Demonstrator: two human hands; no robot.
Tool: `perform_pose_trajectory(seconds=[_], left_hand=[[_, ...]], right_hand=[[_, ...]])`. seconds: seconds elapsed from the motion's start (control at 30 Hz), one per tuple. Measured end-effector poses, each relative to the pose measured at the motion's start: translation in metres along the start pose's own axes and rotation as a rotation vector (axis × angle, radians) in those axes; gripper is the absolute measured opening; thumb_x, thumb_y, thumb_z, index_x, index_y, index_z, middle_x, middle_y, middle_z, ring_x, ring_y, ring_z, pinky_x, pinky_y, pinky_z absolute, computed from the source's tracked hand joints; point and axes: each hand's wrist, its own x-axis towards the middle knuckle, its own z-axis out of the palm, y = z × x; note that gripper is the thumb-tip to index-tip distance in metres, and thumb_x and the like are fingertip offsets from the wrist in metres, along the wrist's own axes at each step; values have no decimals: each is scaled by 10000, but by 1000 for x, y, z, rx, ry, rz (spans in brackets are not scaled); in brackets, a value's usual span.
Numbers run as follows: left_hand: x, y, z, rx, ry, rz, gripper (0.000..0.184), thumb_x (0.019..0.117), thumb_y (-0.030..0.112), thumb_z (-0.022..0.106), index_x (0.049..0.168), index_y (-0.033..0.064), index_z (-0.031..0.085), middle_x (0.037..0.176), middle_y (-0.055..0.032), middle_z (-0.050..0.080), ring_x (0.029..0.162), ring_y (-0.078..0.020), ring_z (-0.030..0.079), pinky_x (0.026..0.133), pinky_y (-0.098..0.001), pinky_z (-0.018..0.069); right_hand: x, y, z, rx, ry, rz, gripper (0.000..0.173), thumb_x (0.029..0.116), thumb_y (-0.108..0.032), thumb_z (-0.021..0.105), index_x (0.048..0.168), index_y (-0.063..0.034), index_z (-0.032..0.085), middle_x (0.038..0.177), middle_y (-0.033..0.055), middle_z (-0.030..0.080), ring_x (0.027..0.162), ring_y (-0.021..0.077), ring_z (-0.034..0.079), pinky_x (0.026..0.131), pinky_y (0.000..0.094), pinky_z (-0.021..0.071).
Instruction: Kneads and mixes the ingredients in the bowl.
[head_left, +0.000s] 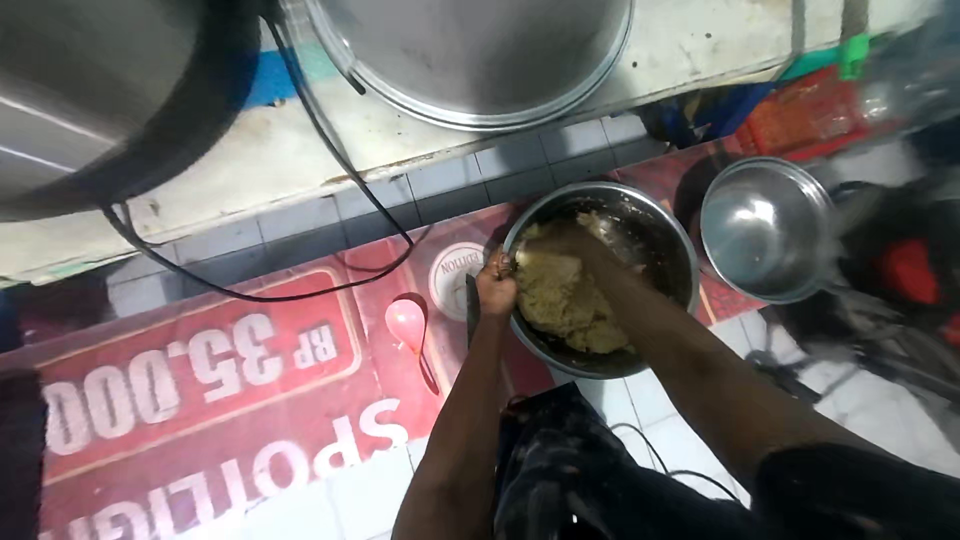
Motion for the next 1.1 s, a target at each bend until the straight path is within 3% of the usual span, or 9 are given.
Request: perform_pose_trajectory(seconds=[0.17,0.3,0.4,0.6,0.7,0.8,0.9,1.0,1.1], left_hand=[[-3,4,1,24,34,16,379,1098,141,430,1397,-42,575,1323,-243,647,1230,-324,630,1081,-486,469],[-5,-2,-1,125,14,100,392,1094,123,423,1431,-36,546,1224,-275,675,1114,-361,672,987,-529,511],[-1,-1,-1,110,-9,107,403,1089,129,429,1445,-25,536,1212,-255,686,1092,-329,682,975,-506,523],[-4,6,-1,176,4,-7,410,1114,209,407,1467,47,538,1202,-255,687,1087,-388,678,956,-589,510],[-5,0,0,182,25,13,404,1113,224,415,1445,42,555,1208,-237,693,1086,-371,687,956,-578,521],[-4,-2,0,180,19,66,405,1101,173,419,1448,9,549,1261,-249,676,1141,-372,673,1001,-564,503],[-4,-2,2,158,14,56,407,1095,148,426,1465,20,537,1222,-251,688,1101,-371,683,969,-558,519],[-7,2,2,104,33,0,398,1100,166,436,1459,30,543,1237,-236,683,1115,-343,676,982,-541,518],[-18,2,2,86,49,-28,403,1108,200,433,1462,43,543,1267,-218,676,1141,-320,671,997,-520,521]], right_hand=[[-102,20,93,-322,134,-103,661,1029,-444,563,1575,-98,425,1657,174,347,1532,429,295,1174,695,296],[-91,56,89,-318,83,1,804,1032,-595,479,1659,-155,236,1740,89,150,1603,387,68,1225,700,120],[-35,68,76,-327,308,20,940,938,-537,686,1657,-147,224,1714,151,217,1562,412,235,1185,678,283],[-61,51,42,-450,149,-76,599,986,-323,676,1491,-41,522,1707,152,237,1564,420,209,1257,645,125],[-113,46,8,-208,258,66,404,998,-155,632,1388,-49,628,1510,197,525,1398,401,491,1141,604,402],[-87,86,-24,207,478,265,459,1109,-301,447,1418,21,553,1437,289,545,1337,444,532,1105,627,424],[-14,95,-30,685,396,347,612,1091,-555,355,1406,-84,585,1406,155,603,1289,262,572,1084,501,460],[3,39,-17,349,121,54,469,1092,-358,507,1403,-18,600,1453,208,582,1369,327,537,1159,523,413],[-49,25,53,-59,253,-228,556,1013,-407,642,1494,-144,555,1566,128,493,1478,317,419,1221,569,329]])
